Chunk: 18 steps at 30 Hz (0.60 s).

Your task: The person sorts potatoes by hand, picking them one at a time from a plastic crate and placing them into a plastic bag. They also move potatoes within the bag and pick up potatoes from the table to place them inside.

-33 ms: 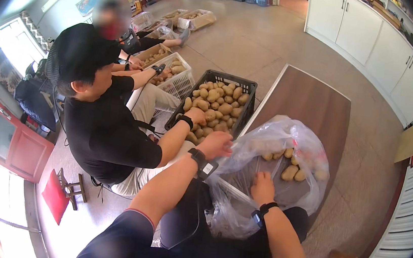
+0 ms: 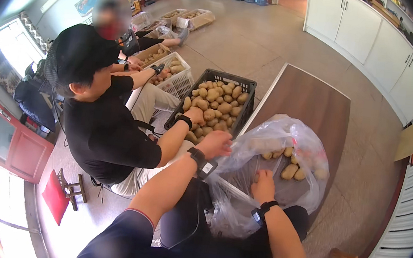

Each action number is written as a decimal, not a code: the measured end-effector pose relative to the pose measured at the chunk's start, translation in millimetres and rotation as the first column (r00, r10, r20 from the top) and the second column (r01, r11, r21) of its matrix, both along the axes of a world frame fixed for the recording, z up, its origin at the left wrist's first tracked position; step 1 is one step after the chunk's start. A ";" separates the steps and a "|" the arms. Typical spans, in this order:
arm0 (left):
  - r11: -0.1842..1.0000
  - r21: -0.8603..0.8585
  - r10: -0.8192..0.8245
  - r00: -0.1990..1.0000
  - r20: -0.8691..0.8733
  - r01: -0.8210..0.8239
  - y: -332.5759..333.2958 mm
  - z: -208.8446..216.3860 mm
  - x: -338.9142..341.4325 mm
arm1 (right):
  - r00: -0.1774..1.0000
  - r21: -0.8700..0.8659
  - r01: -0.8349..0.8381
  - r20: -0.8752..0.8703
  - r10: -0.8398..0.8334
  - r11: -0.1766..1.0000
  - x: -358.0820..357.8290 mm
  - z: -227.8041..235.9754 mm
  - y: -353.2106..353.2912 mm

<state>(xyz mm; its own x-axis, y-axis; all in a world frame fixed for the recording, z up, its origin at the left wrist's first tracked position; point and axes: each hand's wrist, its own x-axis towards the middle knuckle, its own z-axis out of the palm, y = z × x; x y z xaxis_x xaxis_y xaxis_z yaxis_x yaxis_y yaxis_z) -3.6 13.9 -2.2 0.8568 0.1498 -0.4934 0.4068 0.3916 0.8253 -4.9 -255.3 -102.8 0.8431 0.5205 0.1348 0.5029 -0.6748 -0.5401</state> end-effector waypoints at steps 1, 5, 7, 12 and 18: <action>1.000 0.009 -0.008 1.000 -0.009 0.008 0.5 1.0 0.4 | 0.997 0.180 0.080 -0.038 -0.074 0.980 4.7 -0.5 0.0; 0.999 0.016 -0.039 0.999 -0.012 0.039 -2.0 1.4 2.7 | 0.975 0.278 0.172 -0.183 -0.124 0.945 22.8 0.6 2.2; 0.998 0.040 -0.041 0.999 -0.030 0.042 -0.3 0.6 0.8 | 0.667 0.357 0.445 -0.744 -0.038 0.821 19.1 22.0 11.9; 0.990 0.058 -0.121 0.991 -0.060 0.125 -3.5 -3.0 -1.2 | 0.434 0.384 0.523 -0.889 0.150 0.761 6.1 67.0 28.6; 0.952 0.048 -0.298 0.952 -0.072 0.302 -9.7 -2.6 -3.1 | 0.467 0.474 0.399 -0.842 0.271 0.785 6.6 97.6 50.6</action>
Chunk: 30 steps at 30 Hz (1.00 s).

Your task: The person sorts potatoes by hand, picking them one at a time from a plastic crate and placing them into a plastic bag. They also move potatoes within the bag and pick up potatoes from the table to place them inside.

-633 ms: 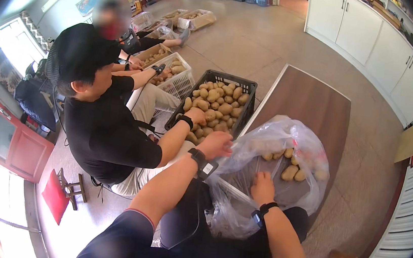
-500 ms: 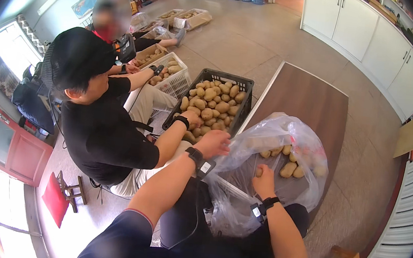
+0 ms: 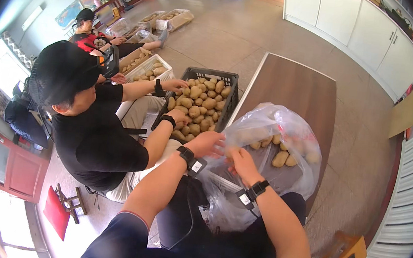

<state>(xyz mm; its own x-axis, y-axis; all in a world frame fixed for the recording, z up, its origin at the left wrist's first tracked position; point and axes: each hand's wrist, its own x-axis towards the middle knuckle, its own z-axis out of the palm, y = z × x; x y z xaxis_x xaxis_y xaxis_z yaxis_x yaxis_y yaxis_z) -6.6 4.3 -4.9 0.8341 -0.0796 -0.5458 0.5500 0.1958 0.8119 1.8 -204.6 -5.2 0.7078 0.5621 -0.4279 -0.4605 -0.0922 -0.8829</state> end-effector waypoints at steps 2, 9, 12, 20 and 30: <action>0.996 0.007 -0.091 0.995 0.030 0.091 -2.8 4.2 -0.2 | 0.999 -0.021 -0.023 0.042 0.023 1.000 1.9 12.6 4.8; 0.989 -0.109 -0.097 0.995 -0.007 0.096 -0.2 9.8 2.1 | 0.906 -0.126 -0.024 0.416 0.075 0.992 7.9 -2.0 23.4; 0.984 -0.128 -0.125 0.992 -0.009 0.123 -8.5 14.0 6.0 | 0.845 0.003 0.098 0.529 -0.085 0.995 6.1 -5.2 16.8; 0.968 -0.203 0.154 0.988 0.009 -0.149 -3.1 11.3 14.1 | 0.529 -0.340 0.443 0.846 0.065 0.829 28.6 -70.4 -43.9; 0.824 -0.243 0.501 0.858 -0.110 -0.512 44.9 -25.9 19.3 | 0.755 -0.727 0.555 0.644 0.121 0.404 49.9 -63.5 -93.4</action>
